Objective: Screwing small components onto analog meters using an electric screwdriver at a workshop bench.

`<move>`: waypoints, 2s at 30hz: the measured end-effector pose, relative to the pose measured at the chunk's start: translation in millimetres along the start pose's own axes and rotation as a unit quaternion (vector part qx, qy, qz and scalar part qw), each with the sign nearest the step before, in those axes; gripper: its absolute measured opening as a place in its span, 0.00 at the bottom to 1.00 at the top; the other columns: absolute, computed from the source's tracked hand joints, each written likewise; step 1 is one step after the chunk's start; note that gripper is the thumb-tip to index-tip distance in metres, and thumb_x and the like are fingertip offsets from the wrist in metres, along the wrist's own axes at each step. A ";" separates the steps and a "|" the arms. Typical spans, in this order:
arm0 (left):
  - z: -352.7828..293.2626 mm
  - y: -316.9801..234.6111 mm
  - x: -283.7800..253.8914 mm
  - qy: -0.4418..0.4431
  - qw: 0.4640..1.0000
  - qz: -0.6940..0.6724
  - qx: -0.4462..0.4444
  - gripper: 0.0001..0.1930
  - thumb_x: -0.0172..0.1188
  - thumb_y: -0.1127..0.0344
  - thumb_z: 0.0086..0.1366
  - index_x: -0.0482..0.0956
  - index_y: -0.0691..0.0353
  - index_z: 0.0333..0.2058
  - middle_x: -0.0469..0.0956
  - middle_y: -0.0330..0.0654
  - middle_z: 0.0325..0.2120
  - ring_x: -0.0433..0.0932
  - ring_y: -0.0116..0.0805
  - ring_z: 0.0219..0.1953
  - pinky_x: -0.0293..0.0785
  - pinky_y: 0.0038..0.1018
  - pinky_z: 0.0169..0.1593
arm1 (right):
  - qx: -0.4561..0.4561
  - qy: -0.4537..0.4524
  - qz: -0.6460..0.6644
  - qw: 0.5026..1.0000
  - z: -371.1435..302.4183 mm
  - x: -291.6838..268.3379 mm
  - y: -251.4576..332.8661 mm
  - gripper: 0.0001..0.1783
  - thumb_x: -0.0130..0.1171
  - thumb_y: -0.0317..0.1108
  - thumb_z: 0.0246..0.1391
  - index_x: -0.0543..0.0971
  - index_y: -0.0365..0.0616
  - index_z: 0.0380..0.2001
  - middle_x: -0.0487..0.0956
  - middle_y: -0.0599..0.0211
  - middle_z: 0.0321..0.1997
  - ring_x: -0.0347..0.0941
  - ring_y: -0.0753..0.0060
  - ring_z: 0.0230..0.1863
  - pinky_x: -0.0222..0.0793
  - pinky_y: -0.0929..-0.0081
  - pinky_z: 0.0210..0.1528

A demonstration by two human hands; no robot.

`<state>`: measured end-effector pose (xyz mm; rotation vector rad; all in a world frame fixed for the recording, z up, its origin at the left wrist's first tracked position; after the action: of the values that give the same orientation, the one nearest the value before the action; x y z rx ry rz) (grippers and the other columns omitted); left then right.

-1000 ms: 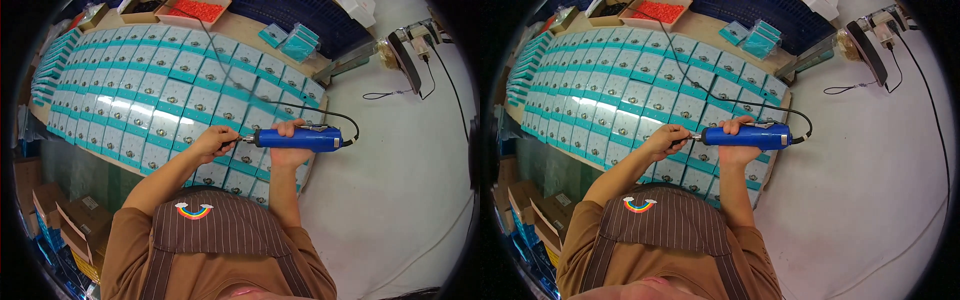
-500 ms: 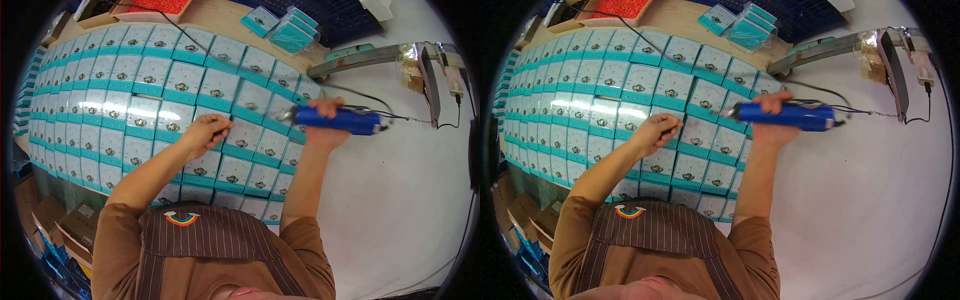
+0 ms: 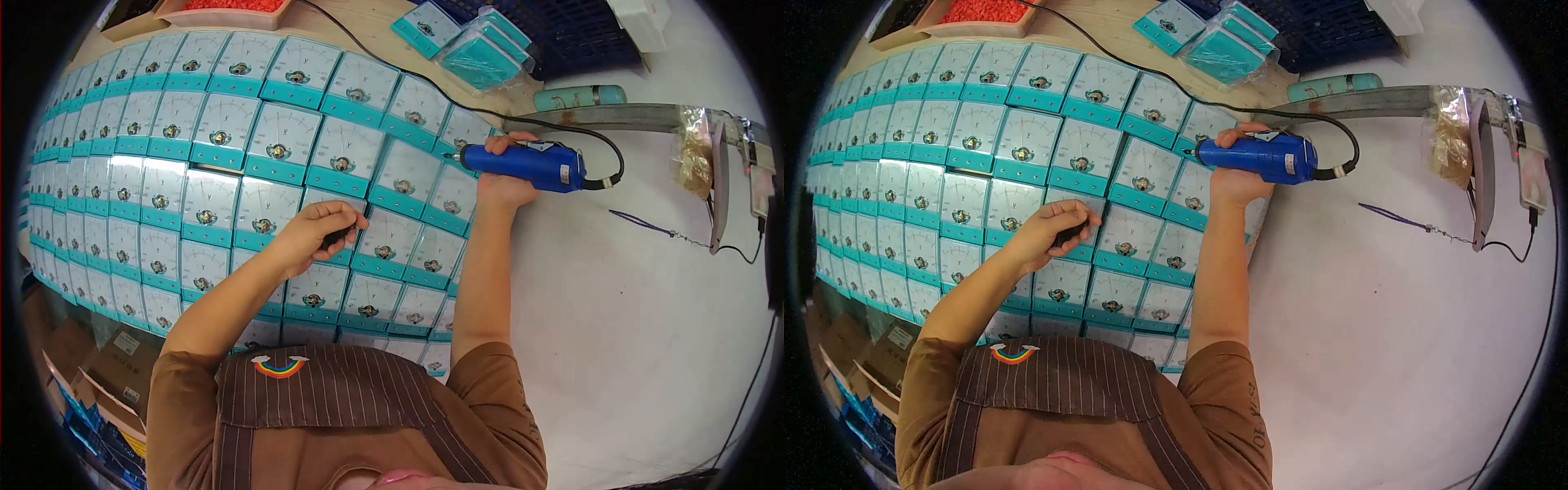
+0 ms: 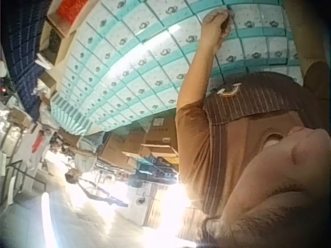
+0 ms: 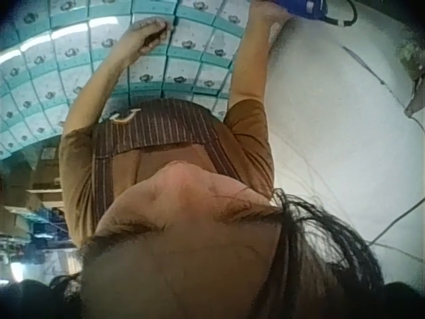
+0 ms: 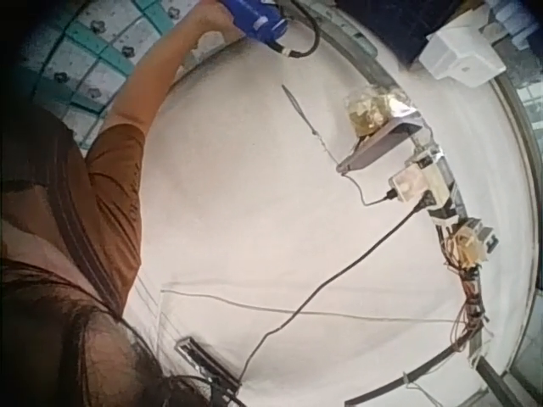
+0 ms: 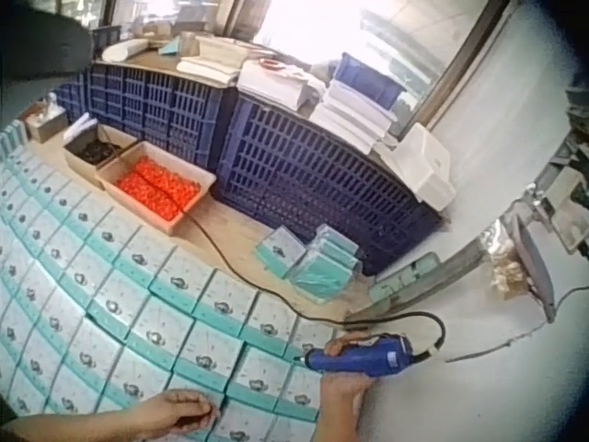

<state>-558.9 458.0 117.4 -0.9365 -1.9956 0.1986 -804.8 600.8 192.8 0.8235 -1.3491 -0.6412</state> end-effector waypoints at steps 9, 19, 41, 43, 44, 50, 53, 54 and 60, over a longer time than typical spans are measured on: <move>4.4 0.5 -1.7 -0.007 1.000 0.000 0.013 0.09 0.49 0.64 0.65 0.75 0.62 0.35 0.69 0.33 0.21 0.62 0.16 0.16 0.50 0.12 0.15 | -0.010 -0.005 0.003 1.000 -2.0 -3.0 2.1 0.29 0.34 0.60 0.47 0.72 0.47 0.34 0.70 0.62 0.17 0.63 0.67 0.22 0.59 0.71 0.33; 6.5 1.0 -6.8 -0.025 1.000 0.004 0.013 0.09 0.50 0.63 0.65 0.75 0.62 0.34 0.69 0.33 0.20 0.61 0.16 0.15 0.50 0.12 0.15 | -0.014 0.026 0.007 1.000 2.7 -0.9 -6.4 0.30 0.36 0.61 0.46 0.72 0.45 0.34 0.71 0.60 0.20 0.65 0.64 0.22 0.60 0.69 0.32; 28.9 -32.3 12.2 -0.047 0.990 -0.116 0.057 0.09 0.53 0.64 0.63 0.72 0.65 0.32 0.70 0.37 0.19 0.61 0.19 0.13 0.51 0.14 0.12 | 0.080 0.243 0.171 0.952 -78.1 96.2 14.3 0.23 0.41 0.53 0.52 0.74 0.45 0.35 0.69 0.70 0.18 0.64 0.71 0.24 0.59 0.66 0.41; 25.6 -27.8 13.5 -0.043 0.993 -0.114 -0.001 0.09 0.53 0.63 0.63 0.71 0.65 0.32 0.69 0.36 0.18 0.60 0.18 0.13 0.50 0.13 0.12 | 0.079 0.240 0.186 0.949 -80.2 98.5 10.3 0.24 0.41 0.54 0.53 0.73 0.45 0.36 0.69 0.70 0.18 0.64 0.71 0.24 0.58 0.67 0.40; 24.0 -30.7 12.7 -0.043 0.992 -0.115 -0.001 0.09 0.53 0.63 0.63 0.71 0.65 0.32 0.69 0.36 0.18 0.60 0.18 0.13 0.50 0.13 0.12 | 0.104 0.219 0.214 0.946 -79.1 95.7 3.3 0.24 0.42 0.54 0.53 0.73 0.45 0.36 0.69 0.70 0.19 0.64 0.72 0.25 0.58 0.67 0.40; 25.4 -44.0 -2.2 -0.046 0.996 -0.061 0.052 0.09 0.52 0.65 0.63 0.73 0.66 0.35 0.70 0.37 0.19 0.61 0.19 0.13 0.50 0.13 0.12 | 0.102 0.216 0.202 0.950 -67.7 106.7 -6.0 0.24 0.41 0.53 0.50 0.74 0.45 0.36 0.69 0.69 0.20 0.63 0.71 0.26 0.57 0.68 0.41; 27.0 -58.8 -21.7 -0.092 0.986 -0.035 0.138 0.13 0.50 0.62 0.65 0.73 0.67 0.39 0.70 0.37 0.21 0.60 0.18 0.13 0.50 0.13 0.13 | 0.038 0.186 0.161 0.968 -46.1 106.5 -6.2 0.25 0.39 0.55 0.48 0.75 0.48 0.35 0.69 0.67 0.20 0.64 0.68 0.26 0.56 0.68 0.43; 30.0 -54.5 -18.7 -0.054 0.989 -0.056 0.124 0.14 0.50 0.61 0.65 0.73 0.67 0.40 0.70 0.36 0.21 0.60 0.18 0.13 0.50 0.13 0.13 | 0.001 0.184 0.105 0.977 -37.2 104.0 -4.3 0.26 0.38 0.57 0.47 0.74 0.49 0.35 0.70 0.66 0.20 0.64 0.67 0.27 0.56 0.68 0.43; 22.7 -35.9 -20.6 -0.001 0.990 -0.120 0.070 0.14 0.50 0.60 0.64 0.73 0.67 0.37 0.70 0.36 0.21 0.60 0.20 0.13 0.50 0.14 0.13 | 0.004 0.156 0.001 0.988 -8.9 94.1 -43.8 0.31 0.34 0.63 0.47 0.73 0.48 0.33 0.72 0.62 0.20 0.66 0.66 0.23 0.59 0.68 0.39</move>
<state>-589.5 423.6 107.3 -0.6022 -2.0471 0.2006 -781.1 501.0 211.2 0.8880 -1.0679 -0.4815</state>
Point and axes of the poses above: each hand's wrist, its own z-axis towards the middle knuckle, its own x-axis out of the palm, y = z × x, the point moved 10 cm from there along z, towards the middle knuckle
